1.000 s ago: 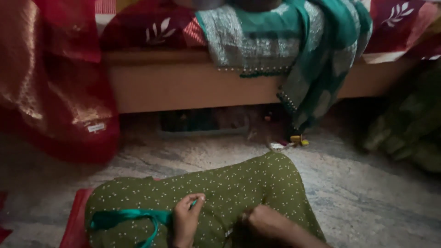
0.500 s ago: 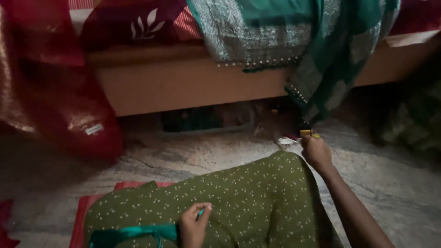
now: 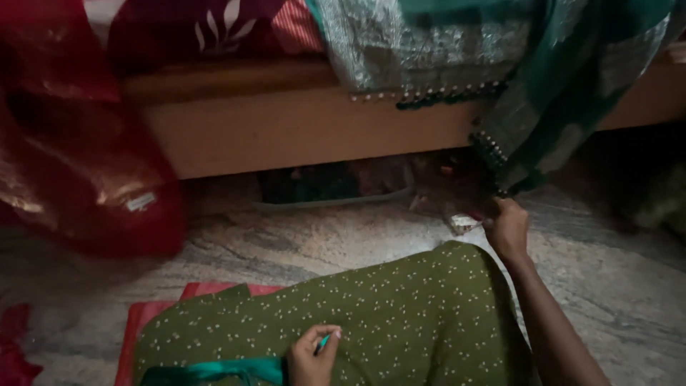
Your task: Sewing and cutting fabric and ribbon in a craft workshop setting.
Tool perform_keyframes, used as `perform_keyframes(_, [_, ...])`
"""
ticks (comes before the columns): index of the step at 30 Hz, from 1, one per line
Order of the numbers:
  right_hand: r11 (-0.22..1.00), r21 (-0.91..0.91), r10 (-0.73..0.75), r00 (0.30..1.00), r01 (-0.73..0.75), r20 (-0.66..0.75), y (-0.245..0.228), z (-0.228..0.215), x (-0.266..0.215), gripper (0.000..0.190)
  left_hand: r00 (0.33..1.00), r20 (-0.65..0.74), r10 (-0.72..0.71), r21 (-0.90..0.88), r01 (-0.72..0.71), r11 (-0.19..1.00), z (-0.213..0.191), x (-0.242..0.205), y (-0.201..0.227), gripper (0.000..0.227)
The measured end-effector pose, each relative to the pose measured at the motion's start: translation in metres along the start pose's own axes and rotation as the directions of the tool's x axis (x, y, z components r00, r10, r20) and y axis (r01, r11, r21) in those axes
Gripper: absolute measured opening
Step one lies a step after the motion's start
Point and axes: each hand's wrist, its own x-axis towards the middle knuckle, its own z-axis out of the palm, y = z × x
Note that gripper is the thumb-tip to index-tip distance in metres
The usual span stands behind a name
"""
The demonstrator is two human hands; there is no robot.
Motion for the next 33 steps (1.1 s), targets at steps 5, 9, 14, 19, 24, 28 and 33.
perform_keyframes(5, [0.843,0.413,0.281,0.937,-0.344,0.207,-0.1,-0.061,-0.036,0.016,0.998,0.06,-0.033,0.001,0.033,0.999,0.009,-0.017,0.073,0.013])
perform_keyframes(9, [0.452,0.699,0.267,0.831,-0.555,0.487,-0.166,-0.089,-0.081,0.006,0.99,0.125,0.071,-0.115,-0.057,0.992,0.025,-0.022,0.088,0.012])
perform_keyframes(14, [0.242,0.653,0.155,0.693,-0.718,0.704,-0.212,-0.073,-0.142,0.008,0.99,0.137,0.03,-0.282,0.01,0.959,0.023,-0.036,0.123,0.01])
perform_keyframes(19, [0.267,0.61,0.058,0.645,-0.746,0.762,-0.244,-0.081,-0.168,0.03,0.982,0.187,-0.033,-0.383,0.103,0.918,0.013,-0.053,0.15,0.009])
perform_keyframes(24, [0.088,0.747,0.031,0.752,-0.659,0.659,-0.245,-0.093,-0.177,0.008,0.967,0.252,0.029,-0.502,0.105,0.858,0.01,-0.071,0.167,0.01])
perform_keyframes(28, [-0.053,0.808,-0.052,0.81,-0.586,0.584,-0.237,-0.093,-0.183,0.008,0.967,0.254,-0.004,-0.579,0.156,0.8,0.015,-0.081,0.166,0.011])
perform_keyframes(33, [-0.044,0.826,-0.077,0.827,-0.561,0.558,-0.234,-0.082,-0.175,0.004,0.946,0.325,0.017,-0.529,0.167,0.832,0.012,-0.077,0.179,0.012])
